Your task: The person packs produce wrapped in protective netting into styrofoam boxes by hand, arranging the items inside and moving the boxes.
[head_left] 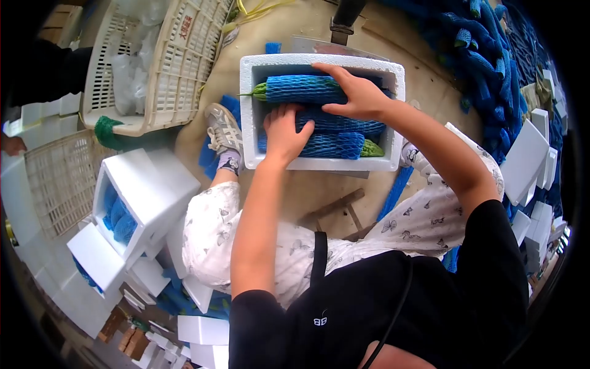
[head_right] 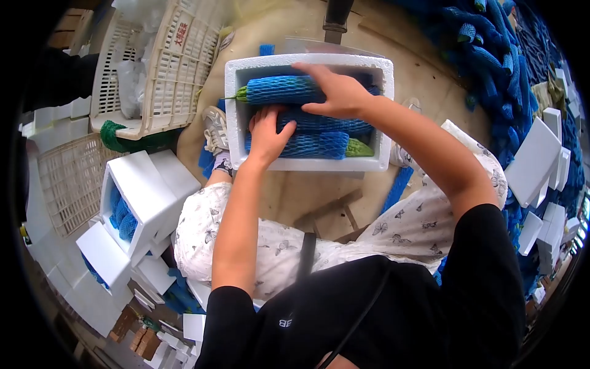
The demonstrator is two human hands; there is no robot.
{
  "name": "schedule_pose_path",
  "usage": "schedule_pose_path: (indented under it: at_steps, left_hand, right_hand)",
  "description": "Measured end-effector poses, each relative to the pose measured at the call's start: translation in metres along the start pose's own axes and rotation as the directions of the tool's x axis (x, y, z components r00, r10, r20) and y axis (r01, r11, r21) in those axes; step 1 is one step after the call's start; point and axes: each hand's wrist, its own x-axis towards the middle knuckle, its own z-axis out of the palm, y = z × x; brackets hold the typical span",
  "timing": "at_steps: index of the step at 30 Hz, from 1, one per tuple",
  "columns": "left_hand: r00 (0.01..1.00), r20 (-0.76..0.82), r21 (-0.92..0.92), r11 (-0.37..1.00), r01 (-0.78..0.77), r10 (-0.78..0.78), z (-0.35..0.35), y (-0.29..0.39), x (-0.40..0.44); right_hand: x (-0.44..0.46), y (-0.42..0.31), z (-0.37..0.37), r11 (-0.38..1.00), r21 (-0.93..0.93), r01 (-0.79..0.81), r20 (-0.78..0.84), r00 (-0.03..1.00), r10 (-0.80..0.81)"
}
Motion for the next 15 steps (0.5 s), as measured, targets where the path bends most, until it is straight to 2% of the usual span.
schedule_pose_path:
  at_steps: [1,2,4,5,7,8,10,12,13,15]
  left_hand:
    - [0.995,-0.070,0.014,0.997,-0.072,0.073,-0.002,0.004,-0.001]
    - [0.995,-0.067,0.020,0.997,-0.072,0.073,-0.003,0.010,-0.006]
    - [0.984,-0.156,0.234,0.971,-0.052,0.090,-0.005,0.022,-0.009]
    - [0.968,-0.211,0.305,0.950,-0.069,0.138,-0.007,0.024,-0.012]
    - [0.966,-0.234,0.267,0.963,-0.045,0.110,-0.005,0.025,-0.014]
    - [0.957,-0.264,0.274,0.960,-0.049,0.124,-0.004,0.024,-0.012]
    - [0.965,-0.241,0.263,0.964,-0.042,0.107,-0.009,0.025,-0.011]
    - [0.957,-0.277,0.275,0.962,-0.002,0.081,-0.011,0.026,-0.013]
    - [0.961,-0.250,0.308,0.951,-0.037,0.118,-0.013,0.028,-0.012]
    - [0.955,-0.290,0.126,0.992,-0.027,0.063,-0.006,0.027,-0.014]
  right_hand:
    - [0.010,-0.005,0.001,0.988,-0.007,0.155,0.011,0.988,-0.155]
    - [0.021,-0.012,0.001,0.997,-0.063,0.040,0.162,0.986,-0.030]
    - [0.025,-0.010,0.002,0.991,-0.096,0.093,0.212,0.975,-0.071]
    - [0.024,-0.009,0.002,0.994,-0.088,0.063,0.208,0.977,-0.043]
    - [0.022,-0.005,0.000,0.991,-0.133,0.034,0.204,0.979,-0.006]
    - [0.029,-0.005,0.004,0.979,-0.192,-0.072,0.276,0.953,0.124]
    - [0.037,-0.008,0.014,0.959,-0.255,-0.125,0.338,0.917,0.209]
    - [0.041,-0.004,0.015,0.972,-0.213,-0.100,0.312,0.936,0.165]
    - [0.040,-0.004,0.014,0.988,-0.122,-0.096,0.392,0.910,0.137]
    - [0.033,0.003,0.010,0.993,0.063,-0.099,0.468,0.882,0.058]
